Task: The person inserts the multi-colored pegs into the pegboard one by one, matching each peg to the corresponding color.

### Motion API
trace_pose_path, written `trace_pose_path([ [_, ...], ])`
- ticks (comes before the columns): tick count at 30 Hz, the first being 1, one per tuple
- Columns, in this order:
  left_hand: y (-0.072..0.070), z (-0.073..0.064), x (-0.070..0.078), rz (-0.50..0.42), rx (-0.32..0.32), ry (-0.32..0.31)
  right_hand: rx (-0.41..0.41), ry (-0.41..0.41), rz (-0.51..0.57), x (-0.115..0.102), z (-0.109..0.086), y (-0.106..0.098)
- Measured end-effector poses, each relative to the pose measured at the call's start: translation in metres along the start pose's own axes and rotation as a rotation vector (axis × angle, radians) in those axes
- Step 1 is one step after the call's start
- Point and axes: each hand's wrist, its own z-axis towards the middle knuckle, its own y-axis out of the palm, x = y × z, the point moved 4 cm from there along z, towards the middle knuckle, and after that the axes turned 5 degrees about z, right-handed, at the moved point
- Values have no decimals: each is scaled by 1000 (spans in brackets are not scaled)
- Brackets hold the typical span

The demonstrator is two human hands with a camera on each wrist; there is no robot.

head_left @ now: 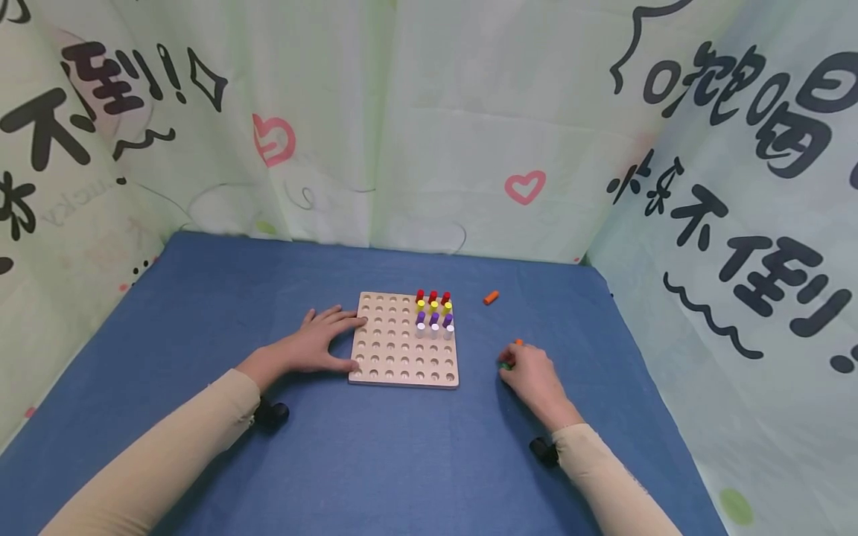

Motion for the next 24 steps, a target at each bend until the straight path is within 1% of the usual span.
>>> trace_pose_path([
  [10,0,1,-1,5,-1,1,58,-32,7,-15,4,2],
  [14,0,1,0,3,-2,4,81,-39,27,-20,7,3],
  [24,1,1,0,5,0,-1,142,-40,60,-38,12,5],
])
